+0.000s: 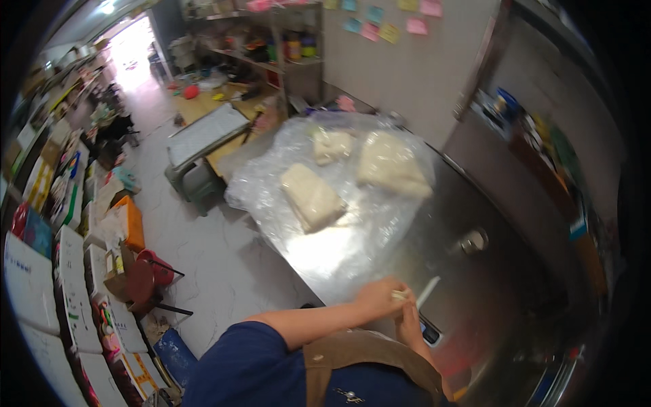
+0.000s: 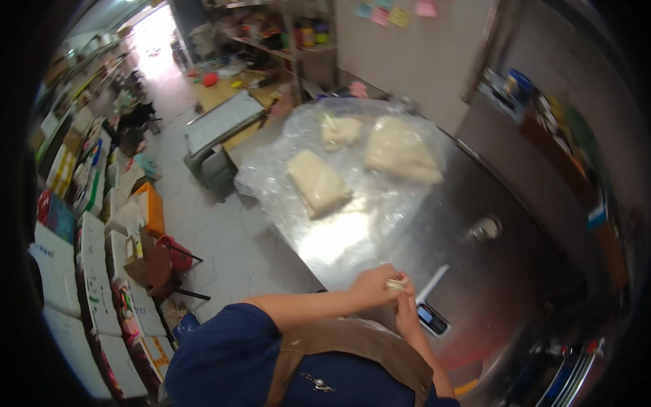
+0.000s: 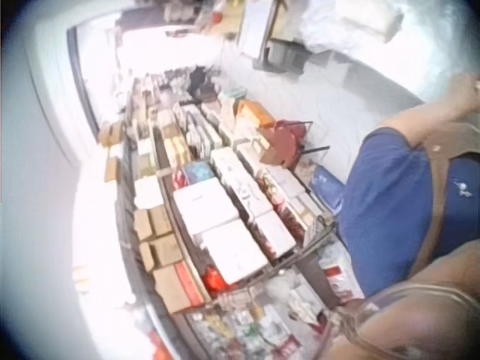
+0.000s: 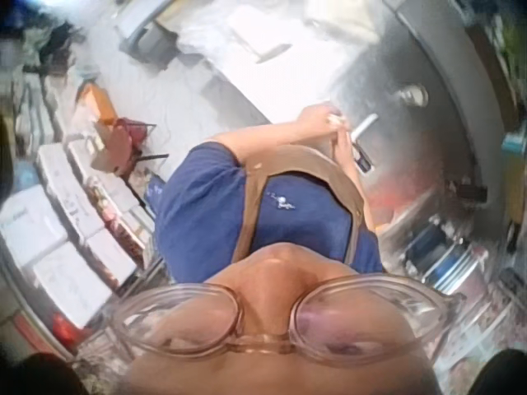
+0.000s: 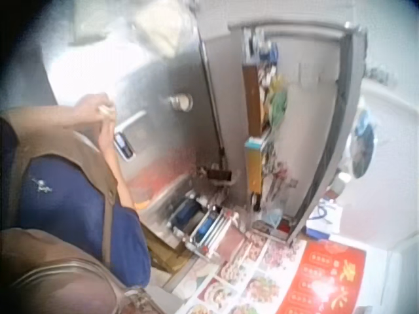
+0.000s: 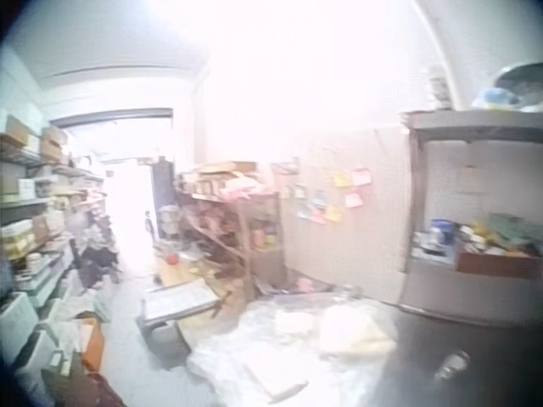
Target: The person portions dough by hand, repeatedly pinching off small pieces from a larger mass, weighing each piece on a digital scale, and adjusting the weight by adding or removing small amounts. The weighed portions are placed on a plastic sheet on the table.
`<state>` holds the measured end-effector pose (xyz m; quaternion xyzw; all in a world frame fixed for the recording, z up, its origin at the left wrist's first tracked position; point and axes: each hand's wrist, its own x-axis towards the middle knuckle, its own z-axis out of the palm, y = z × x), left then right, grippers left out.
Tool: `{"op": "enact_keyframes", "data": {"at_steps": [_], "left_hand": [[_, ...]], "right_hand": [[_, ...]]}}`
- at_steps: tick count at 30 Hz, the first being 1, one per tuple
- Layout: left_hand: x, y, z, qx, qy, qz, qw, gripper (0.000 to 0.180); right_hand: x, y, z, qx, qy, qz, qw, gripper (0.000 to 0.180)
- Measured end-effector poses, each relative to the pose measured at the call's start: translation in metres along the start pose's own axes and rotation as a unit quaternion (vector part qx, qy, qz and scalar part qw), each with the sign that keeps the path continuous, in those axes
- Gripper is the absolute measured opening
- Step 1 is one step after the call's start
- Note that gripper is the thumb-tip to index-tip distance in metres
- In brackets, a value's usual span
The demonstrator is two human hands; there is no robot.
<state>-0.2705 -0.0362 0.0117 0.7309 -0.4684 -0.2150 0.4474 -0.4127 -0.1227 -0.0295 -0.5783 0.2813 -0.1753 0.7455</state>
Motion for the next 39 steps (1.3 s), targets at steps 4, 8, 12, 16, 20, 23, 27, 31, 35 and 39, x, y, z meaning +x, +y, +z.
{"op": "enact_keyframes", "data": {"at_steps": [4,8,12,16,20,23,27,31,35,39], "left_hand": [[0.013,0.011,-0.033,-0.049,0.029,-0.046,0.997,0.046],[0.009,0.004,-0.069,-0.089,0.072,0.102,0.988,0.051],[0.003,-0.005,-0.111,-0.086,0.007,0.115,0.990,0.038],[0.001,-0.015,-0.142,-0.064,-0.059,0.161,0.983,0.041],[0.005,-0.020,-0.154,-0.109,0.034,0.315,0.942,0.033],[0.006,-0.025,-0.155,-0.105,0.058,0.443,0.888,0.036],[0.004,-0.034,-0.153,-0.098,-0.012,0.572,0.814,0.037],[0.008,-0.041,-0.151,-0.043,-0.139,0.410,0.900,0.029],[0.018,-0.040,-0.146,-0.121,0.007,0.246,0.962,0.028],[0.043,-0.052,-0.152,-0.167,-0.064,0.073,0.981,0.036]], "right_hand": [[0.017,-0.026,0.058,-0.026,0.111,-0.073,0.991,0.046],[0.040,-0.041,0.091,0.146,0.173,-0.044,0.973,0.040],[0.048,-0.057,0.127,0.299,0.111,0.023,0.947,0.032],[0.044,-0.067,0.157,0.241,0.022,0.060,0.968,0.035],[0.046,-0.068,0.168,0.168,-0.024,0.027,0.985,0.052],[0.049,-0.065,0.172,0.203,-0.031,0.049,0.977,0.059],[0.050,-0.059,0.178,0.272,-0.028,0.073,0.959,0.069],[0.049,-0.045,0.187,0.343,-0.019,0.079,0.936,0.079],[0.052,-0.042,0.189,0.344,-0.009,0.062,0.937,0.095],[0.058,-0.049,0.188,0.311,-0.024,0.045,0.949,0.107]]}}
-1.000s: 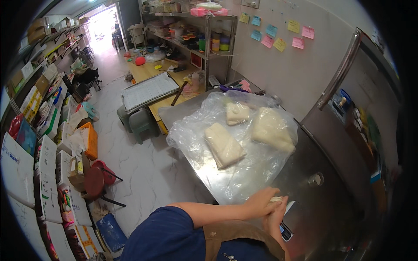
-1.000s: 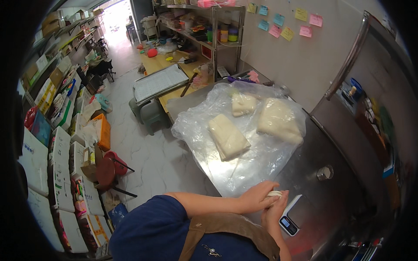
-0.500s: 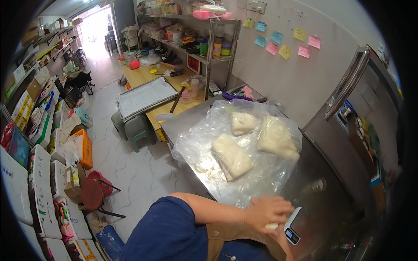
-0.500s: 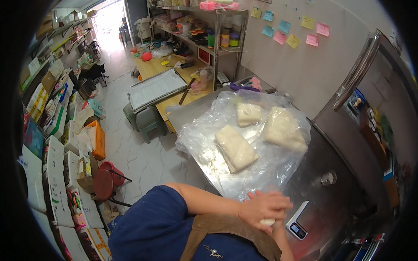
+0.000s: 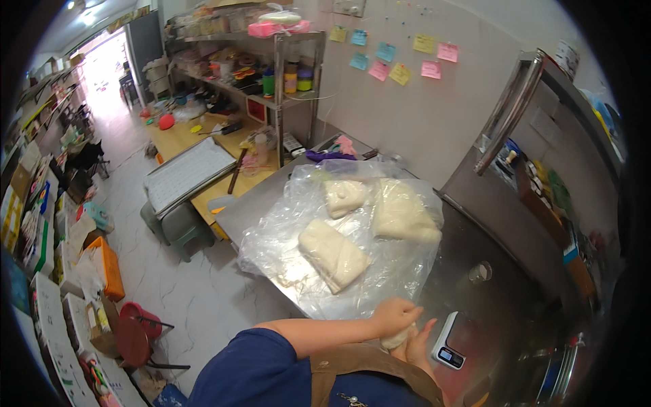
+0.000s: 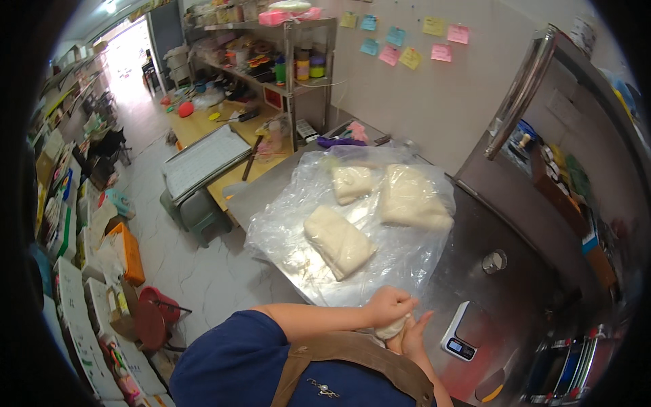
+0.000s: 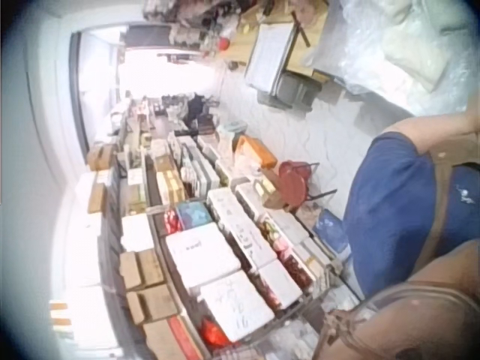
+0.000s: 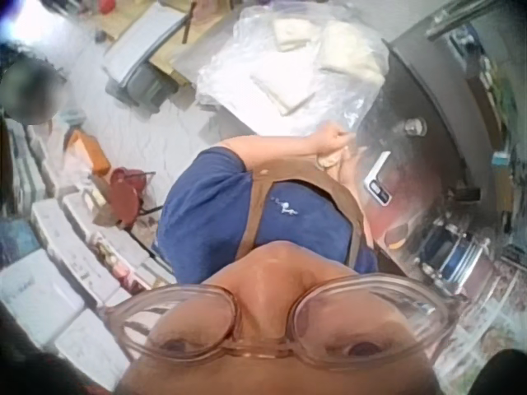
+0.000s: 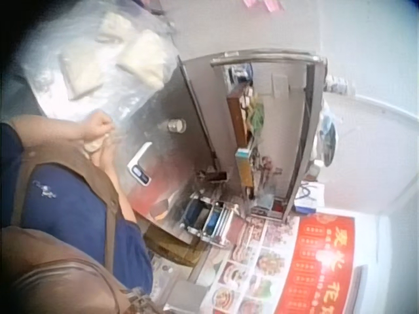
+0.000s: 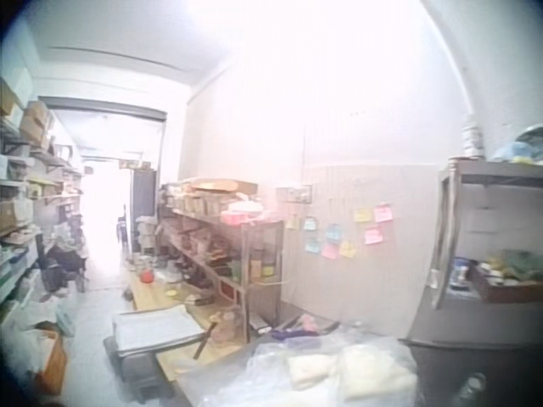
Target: The person portions dough by hand, repeatedly pinching off small pieces from a larger mass, weighing each piece on a digital scale, and adjusting the weight by adding or removing small amounts. The weighed portions are placed on a plastic sheet on the table.
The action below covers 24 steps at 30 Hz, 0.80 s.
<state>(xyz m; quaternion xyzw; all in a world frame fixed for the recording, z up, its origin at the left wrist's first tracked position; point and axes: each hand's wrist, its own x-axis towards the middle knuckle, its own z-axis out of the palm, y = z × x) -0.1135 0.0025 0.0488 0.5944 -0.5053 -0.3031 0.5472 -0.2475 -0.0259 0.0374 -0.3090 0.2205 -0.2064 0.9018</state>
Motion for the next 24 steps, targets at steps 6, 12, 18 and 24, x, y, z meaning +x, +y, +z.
{"op": "enact_keyframes", "data": {"at_steps": [6,12,18,24], "left_hand": [[0.013,-0.013,0.006,0.072,0.032,-0.030,0.996,0.041],[0.017,-0.021,0.009,-0.005,-0.033,0.084,0.996,0.037],[0.012,-0.004,-0.002,0.071,-0.206,0.099,0.971,0.047],[0.007,0.017,0.002,-0.157,-0.134,-0.107,0.973,0.058]], "right_hand": [[0.006,-0.005,0.002,-0.176,-0.020,-0.041,0.983,0.081],[0.007,-0.004,-0.018,-0.137,0.023,0.038,0.990,0.049],[0.003,0.005,-0.021,-0.167,0.073,0.077,0.980,0.031],[0.002,0.006,-0.013,-0.249,0.049,0.010,0.967,0.031]]}}
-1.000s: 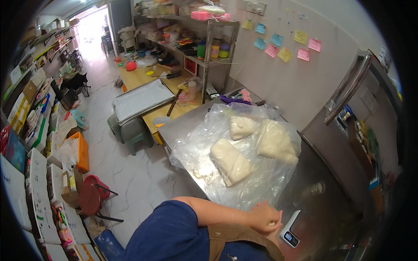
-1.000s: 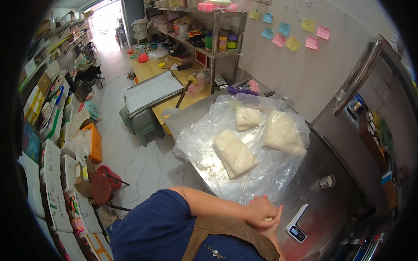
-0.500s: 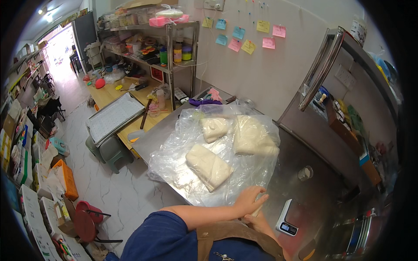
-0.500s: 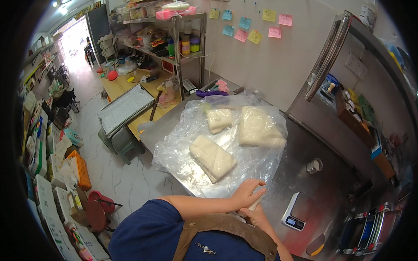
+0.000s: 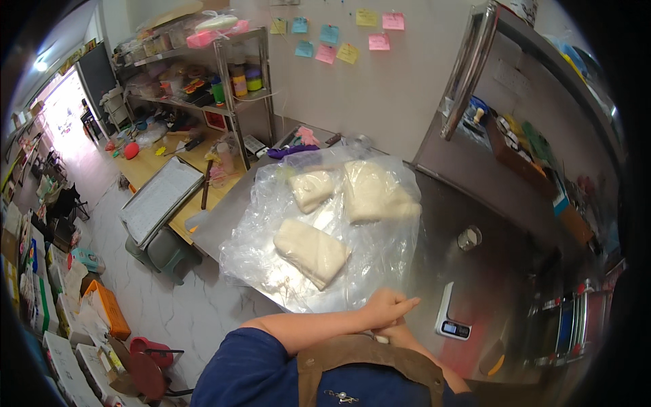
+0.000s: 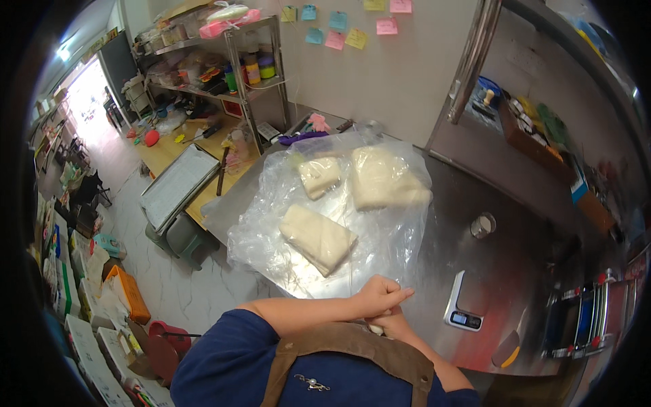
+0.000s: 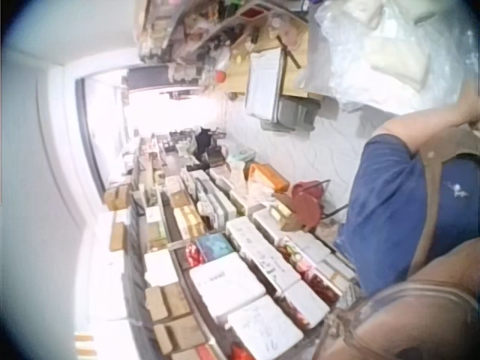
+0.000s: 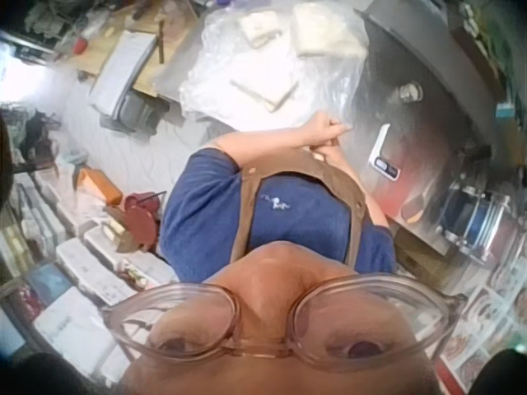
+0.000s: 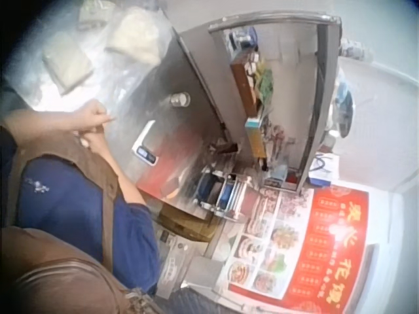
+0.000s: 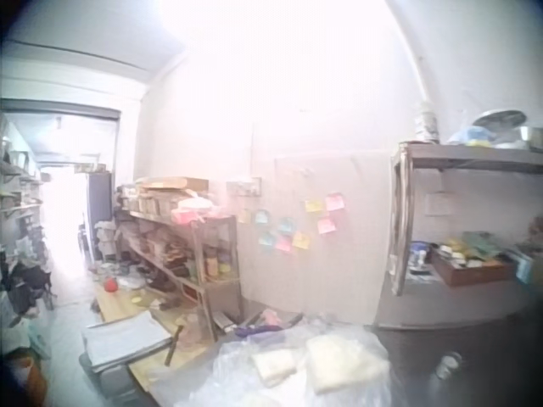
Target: The person portions dough by hand, repeatedly pinching off small pieces from a larger mass, weighing each piece on a digital scale, and adjusting the weight by adding or removing small amounts. The weighed portions are placed on a plastic sheet on the table.
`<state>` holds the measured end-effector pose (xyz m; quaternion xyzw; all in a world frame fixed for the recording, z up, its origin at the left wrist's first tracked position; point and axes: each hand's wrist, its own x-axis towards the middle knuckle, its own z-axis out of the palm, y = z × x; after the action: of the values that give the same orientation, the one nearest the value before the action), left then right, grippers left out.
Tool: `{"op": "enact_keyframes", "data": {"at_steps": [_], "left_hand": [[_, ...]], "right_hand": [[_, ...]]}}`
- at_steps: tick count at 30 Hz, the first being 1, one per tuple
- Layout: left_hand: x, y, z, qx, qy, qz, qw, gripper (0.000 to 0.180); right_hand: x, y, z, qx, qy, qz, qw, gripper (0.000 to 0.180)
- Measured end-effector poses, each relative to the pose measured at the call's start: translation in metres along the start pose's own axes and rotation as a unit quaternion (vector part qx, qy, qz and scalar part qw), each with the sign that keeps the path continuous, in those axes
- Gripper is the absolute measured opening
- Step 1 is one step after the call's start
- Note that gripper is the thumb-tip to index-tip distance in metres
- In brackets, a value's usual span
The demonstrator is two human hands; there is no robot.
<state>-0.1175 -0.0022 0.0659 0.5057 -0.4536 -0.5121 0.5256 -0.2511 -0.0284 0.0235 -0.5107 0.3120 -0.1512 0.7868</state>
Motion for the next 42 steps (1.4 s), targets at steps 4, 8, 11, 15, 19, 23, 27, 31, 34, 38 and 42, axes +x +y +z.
{"op": "enact_keyframes", "data": {"at_steps": [4,8,11,15,19,23,27,31,34,38,42], "left_hand": [[0.004,-0.010,0.002,0.038,0.008,0.022,0.999,0.058],[0.015,-0.026,0.001,-0.020,0.071,-0.005,0.997,0.054],[0.020,-0.034,-0.003,-0.097,0.137,0.022,0.986,0.048],[0.014,-0.037,-0.007,-0.188,0.125,-0.005,0.974,0.033],[0.003,-0.034,0.002,-0.154,0.057,0.003,0.986,0.025],[-0.014,-0.028,0.028,0.025,0.016,0.104,0.994,0.017],[-0.023,-0.020,0.070,0.073,0.055,0.066,0.994,0.032],[0.003,-0.023,0.104,0.088,0.039,0.007,0.995,0.043],[0.022,-0.038,0.129,0.013,0.081,-0.040,0.996,0.043],[0.050,-0.062,0.146,0.001,0.024,-0.036,0.999,0.048],[0.067,-0.075,0.148,-0.308,0.010,-0.089,0.947,0.072]], "right_hand": [[0.002,0.004,-0.005,-0.030,-0.017,-0.015,0.999,0.065],[0.002,0.011,-0.014,-0.026,-0.001,-0.064,0.998,0.080],[0.005,0.015,-0.015,-0.060,0.019,-0.147,0.987,0.092],[-0.001,0.015,-0.012,-0.179,0.071,-0.120,0.974,0.073],[-0.022,0.007,-0.017,0.136,0.038,0.077,0.987,0.044],[-0.043,-0.001,-0.030,0.174,-0.089,0.113,0.974,0.034],[-0.064,-0.004,-0.049,0.020,-0.085,0.133,0.987,0.037],[-0.082,-0.003,-0.075,0.072,-0.041,0.116,0.990,0.035],[-0.092,0.001,-0.101,0.161,-0.009,0.066,0.985,0.051],[-0.096,0.011,-0.150,0.226,0.018,0.052,0.972,0.060],[-0.093,0.011,-0.219,-0.255,0.182,-0.072,0.947,0.058]]}}
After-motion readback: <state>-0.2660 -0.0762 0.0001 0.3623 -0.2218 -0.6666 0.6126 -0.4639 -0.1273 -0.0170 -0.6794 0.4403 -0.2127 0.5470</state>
